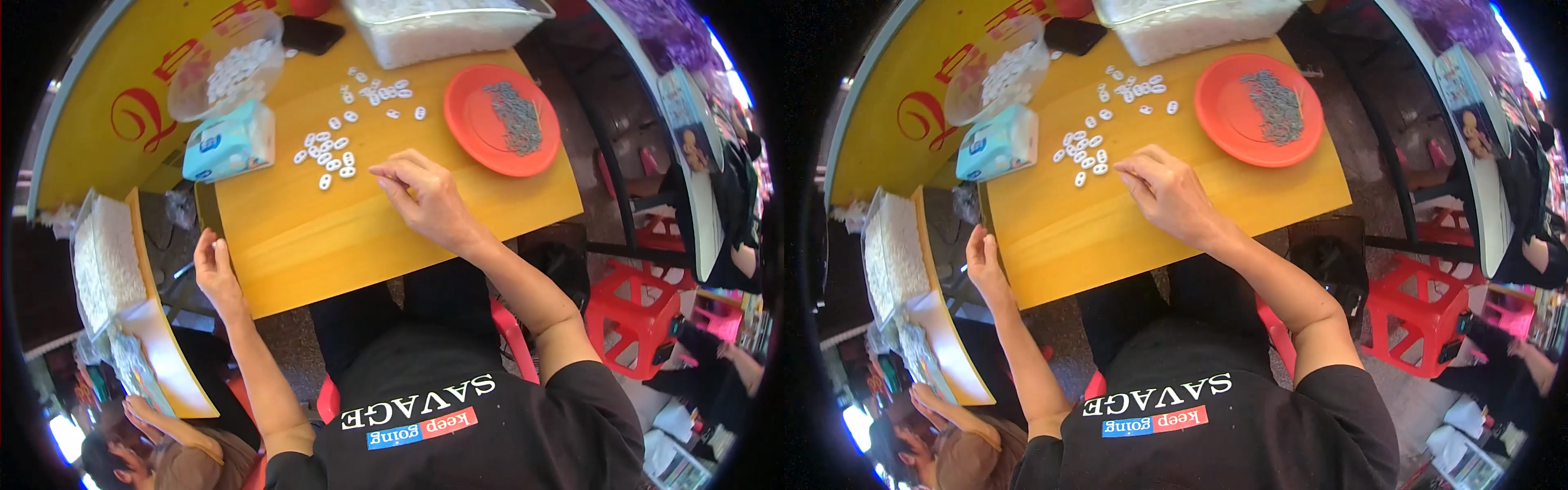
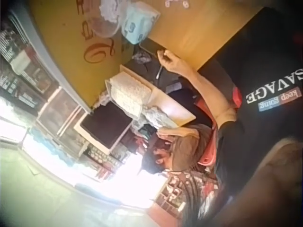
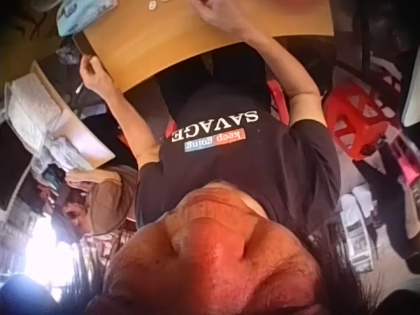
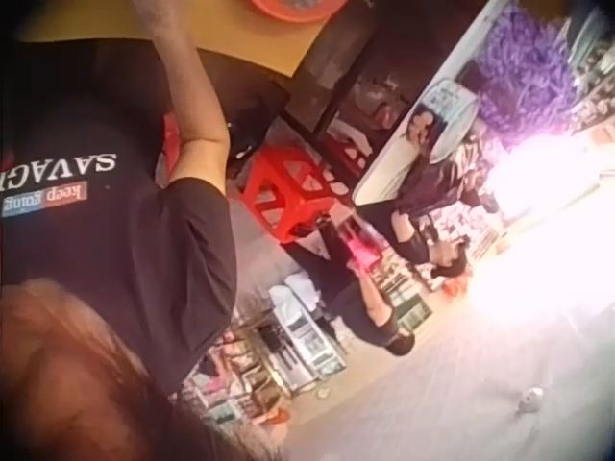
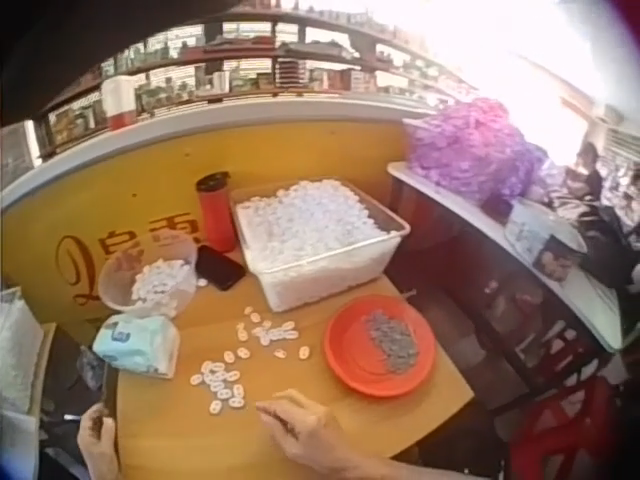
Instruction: Assembling small plastic fasteners by manually inserting metal pins.
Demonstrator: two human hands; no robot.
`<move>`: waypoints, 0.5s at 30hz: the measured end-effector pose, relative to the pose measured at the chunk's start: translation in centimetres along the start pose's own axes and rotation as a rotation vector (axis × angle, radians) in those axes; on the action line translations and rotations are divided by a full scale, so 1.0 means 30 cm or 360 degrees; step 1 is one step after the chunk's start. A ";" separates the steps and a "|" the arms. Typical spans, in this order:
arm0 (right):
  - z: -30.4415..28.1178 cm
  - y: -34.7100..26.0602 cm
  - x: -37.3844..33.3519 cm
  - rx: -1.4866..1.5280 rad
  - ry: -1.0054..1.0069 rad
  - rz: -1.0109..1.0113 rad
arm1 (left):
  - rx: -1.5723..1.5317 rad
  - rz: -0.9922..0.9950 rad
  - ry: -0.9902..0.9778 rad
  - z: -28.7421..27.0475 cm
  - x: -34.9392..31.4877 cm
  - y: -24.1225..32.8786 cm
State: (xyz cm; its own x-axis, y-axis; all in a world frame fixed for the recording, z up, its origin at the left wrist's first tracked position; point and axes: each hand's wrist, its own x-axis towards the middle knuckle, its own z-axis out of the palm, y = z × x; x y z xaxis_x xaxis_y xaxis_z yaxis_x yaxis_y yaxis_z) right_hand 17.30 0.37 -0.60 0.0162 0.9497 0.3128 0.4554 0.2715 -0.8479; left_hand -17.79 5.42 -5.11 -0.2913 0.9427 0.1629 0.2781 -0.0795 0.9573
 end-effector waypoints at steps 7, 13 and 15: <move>-0.049 0.116 0.107 -0.0634 0.0275 -0.0136 | 0.0343 0.0260 0.0103 0.087 -0.066 0.131; -0.031 0.168 0.247 -0.1152 -0.0080 0.0156 | 0.0037 0.0415 -0.0109 0.246 -0.198 0.262; -0.027 0.170 0.261 -0.1239 -0.0171 0.0184 | -0.0077 0.0338 -0.0236 0.297 -0.244 0.284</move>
State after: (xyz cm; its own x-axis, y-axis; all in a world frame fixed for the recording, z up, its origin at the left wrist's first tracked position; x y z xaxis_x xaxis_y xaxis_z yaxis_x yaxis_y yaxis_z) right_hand 20.49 9.08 -2.12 0.0337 0.9858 0.1645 0.9482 0.0205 -0.3170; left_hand -5.13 0.74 -0.27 -0.0924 0.9401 0.3281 0.2733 -0.2930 0.9162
